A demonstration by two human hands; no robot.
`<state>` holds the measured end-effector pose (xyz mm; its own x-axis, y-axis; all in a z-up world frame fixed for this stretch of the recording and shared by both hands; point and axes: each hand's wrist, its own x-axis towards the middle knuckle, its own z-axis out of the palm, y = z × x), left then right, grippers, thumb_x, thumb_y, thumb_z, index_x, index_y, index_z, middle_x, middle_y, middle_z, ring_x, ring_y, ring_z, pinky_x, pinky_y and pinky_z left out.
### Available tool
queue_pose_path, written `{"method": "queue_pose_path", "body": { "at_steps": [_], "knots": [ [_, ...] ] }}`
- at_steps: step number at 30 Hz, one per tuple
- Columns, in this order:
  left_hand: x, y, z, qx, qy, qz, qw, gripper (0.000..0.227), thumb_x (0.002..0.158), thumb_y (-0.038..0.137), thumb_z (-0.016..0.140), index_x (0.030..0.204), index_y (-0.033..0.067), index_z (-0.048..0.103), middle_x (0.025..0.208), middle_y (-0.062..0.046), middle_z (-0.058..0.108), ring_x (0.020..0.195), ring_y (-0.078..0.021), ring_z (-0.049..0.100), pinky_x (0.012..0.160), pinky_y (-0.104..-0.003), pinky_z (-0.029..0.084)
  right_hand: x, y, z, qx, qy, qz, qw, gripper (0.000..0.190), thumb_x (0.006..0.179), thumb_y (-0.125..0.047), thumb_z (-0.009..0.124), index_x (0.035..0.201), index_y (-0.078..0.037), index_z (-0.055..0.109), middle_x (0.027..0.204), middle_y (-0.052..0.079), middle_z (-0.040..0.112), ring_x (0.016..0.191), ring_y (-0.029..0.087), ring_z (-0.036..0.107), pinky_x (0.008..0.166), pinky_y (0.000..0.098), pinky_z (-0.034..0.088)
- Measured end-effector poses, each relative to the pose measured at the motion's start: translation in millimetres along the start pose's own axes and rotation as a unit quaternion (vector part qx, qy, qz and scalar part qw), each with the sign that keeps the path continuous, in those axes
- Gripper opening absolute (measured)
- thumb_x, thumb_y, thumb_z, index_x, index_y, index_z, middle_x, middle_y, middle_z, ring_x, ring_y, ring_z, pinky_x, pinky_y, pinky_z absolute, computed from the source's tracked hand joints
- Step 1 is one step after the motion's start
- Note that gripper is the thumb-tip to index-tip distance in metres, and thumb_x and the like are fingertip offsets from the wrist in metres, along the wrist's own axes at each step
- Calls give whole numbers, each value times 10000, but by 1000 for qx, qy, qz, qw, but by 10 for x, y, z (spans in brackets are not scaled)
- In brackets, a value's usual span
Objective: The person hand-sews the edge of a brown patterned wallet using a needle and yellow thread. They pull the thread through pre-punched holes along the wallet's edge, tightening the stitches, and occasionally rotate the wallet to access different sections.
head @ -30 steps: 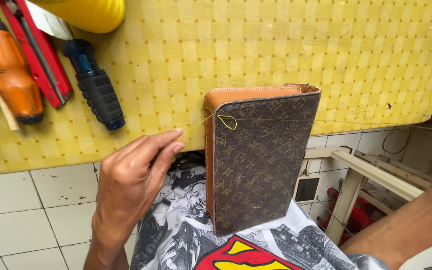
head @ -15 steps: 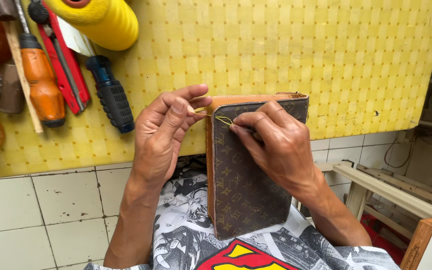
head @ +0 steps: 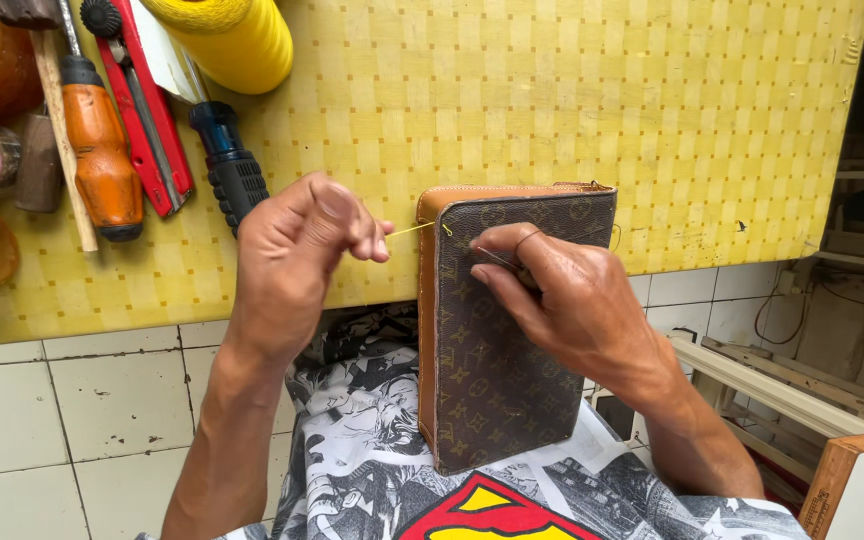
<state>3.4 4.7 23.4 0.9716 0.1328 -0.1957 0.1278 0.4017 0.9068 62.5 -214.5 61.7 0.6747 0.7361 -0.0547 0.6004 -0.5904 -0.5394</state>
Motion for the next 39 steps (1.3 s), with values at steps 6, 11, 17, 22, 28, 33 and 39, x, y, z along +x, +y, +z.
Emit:
{"method": "queue_pose_path", "body": {
  "at_steps": [6, 11, 17, 22, 28, 33, 39],
  "knots": [
    [-81, 25, -7, 431, -58, 214, 875, 172, 918, 113, 659, 851, -43, 630, 1063, -236, 694, 991, -299, 696, 915, -387, 556, 76, 25, -69, -113, 64, -49, 990, 43, 962, -123, 688, 974, -98, 655, 896, 3, 744, 706, 149, 704, 493, 299, 471],
    [-104, -90, 25, 507, -56, 224, 831, 193, 972, 138, 639, 848, 19, 552, 848, -104, 629, 767, -251, 615, 728, -388, 488, 186, 104, 99, -38, 140, -49, 988, 70, 952, -49, 716, 984, -47, 654, 863, 41, 705, 688, 167, 643, 603, 301, 483],
    [-4, -263, 67, 488, -16, 231, 842, 172, 965, 122, 666, 871, 34, 553, 757, -57, 597, 664, -222, 579, 642, -360, 475, 275, 179, 298, -5, 187, -14, 982, 79, 942, -45, 729, 949, -59, 651, 812, 35, 684, 567, 146, 544, 588, 288, 442],
    [45, -425, 133, 494, 40, 224, 839, 131, 958, 129, 683, 879, 61, 604, 656, -30, 540, 554, -191, 493, 579, -338, 444, 263, 262, 387, 6, 197, -12, 980, 75, 932, -42, 732, 935, -56, 659, 736, 42, 639, 535, 168, 514, 568, 311, 430],
    [95, -576, 204, 510, 122, 184, 831, 202, 964, 187, 699, 1144, 97, 676, 569, 38, 445, 517, -173, 439, 536, -328, 396, 298, 322, 426, 35, 205, -42, 977, 31, 944, -31, 660, 928, -24, 634, 831, 77, 713, 609, 217, 641, 578, 330, 467],
    [124, -572, 222, 501, 143, 162, 838, 182, 959, 169, 721, 1128, 110, 687, 552, 55, 428, 490, -142, 384, 527, -298, 389, 274, 382, 486, 49, 202, -46, 977, 29, 954, -20, 633, 934, -31, 616, 791, 110, 685, 626, 264, 646, 573, 353, 456],
    [119, -604, 237, 529, 156, 184, 814, 164, 957, 162, 722, 1113, 124, 693, 561, 47, 467, 498, -154, 463, 504, -319, 387, 292, 380, 482, 59, 198, -58, 977, 42, 956, -15, 642, 958, -21, 600, 849, 111, 705, 662, 261, 668, 616, 352, 492]
  ]
}}
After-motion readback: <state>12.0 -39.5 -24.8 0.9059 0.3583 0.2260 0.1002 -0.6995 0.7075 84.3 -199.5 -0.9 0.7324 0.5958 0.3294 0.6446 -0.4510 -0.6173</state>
